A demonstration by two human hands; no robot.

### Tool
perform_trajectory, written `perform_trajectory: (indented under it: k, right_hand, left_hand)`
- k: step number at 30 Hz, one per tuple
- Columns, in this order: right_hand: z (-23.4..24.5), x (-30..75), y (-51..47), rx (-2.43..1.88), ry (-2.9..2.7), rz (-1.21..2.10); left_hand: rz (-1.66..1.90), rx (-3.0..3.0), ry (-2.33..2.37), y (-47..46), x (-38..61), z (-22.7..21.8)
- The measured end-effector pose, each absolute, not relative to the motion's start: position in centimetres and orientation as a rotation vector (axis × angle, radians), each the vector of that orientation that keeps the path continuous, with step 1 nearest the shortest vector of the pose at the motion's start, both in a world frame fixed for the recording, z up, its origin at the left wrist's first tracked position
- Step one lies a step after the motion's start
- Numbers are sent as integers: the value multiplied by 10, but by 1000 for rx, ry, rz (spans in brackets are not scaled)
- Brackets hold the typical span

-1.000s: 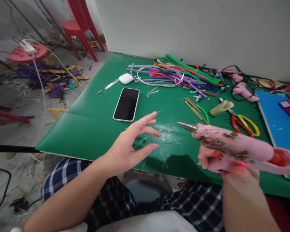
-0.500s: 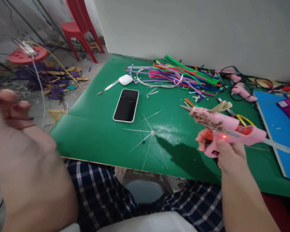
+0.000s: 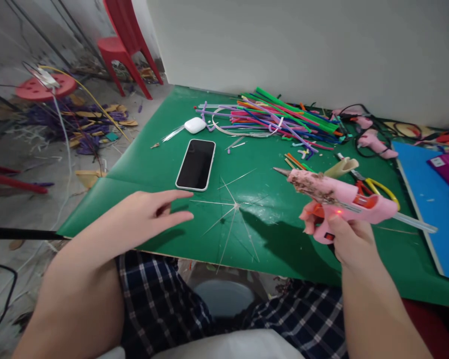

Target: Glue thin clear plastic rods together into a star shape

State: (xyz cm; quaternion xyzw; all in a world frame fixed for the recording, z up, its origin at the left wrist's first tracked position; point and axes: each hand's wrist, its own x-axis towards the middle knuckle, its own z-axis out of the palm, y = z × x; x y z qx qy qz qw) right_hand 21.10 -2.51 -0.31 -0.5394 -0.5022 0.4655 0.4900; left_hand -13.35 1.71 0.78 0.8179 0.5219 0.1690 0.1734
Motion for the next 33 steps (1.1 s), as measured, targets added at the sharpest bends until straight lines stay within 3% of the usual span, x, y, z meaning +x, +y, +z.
perform_trajectory:
  k: [2,6,14,21,26,30,33]
  right_hand:
    - [-3,212,-26,-1289,-1202,1147]
    - [-2,214,-28,-1290,-1181,1151]
    - [-4,223,-26,-1222,-1235,1078]
    - [3,227,-30,-1201,-1252,1142]
    - [8,225,-36,-1239,-1215,1305]
    - [9,227,-37,-1218,-1246,1331]
    - [10,229,-38,-1203,-1257,1322]
  left_hand:
    - [141,2382,1553,15,-138,2]
    - [-57,2464,1576,16,-144,1]
    - [846,2149,1905,8,-95,44]
    - [1356,1556,1249,22,-54,52]
    - [1168,1321,813,26,-41,67]
    - [1016,1626,1092,24,-38,73]
    - [708,2092,1365,20,-36,75]
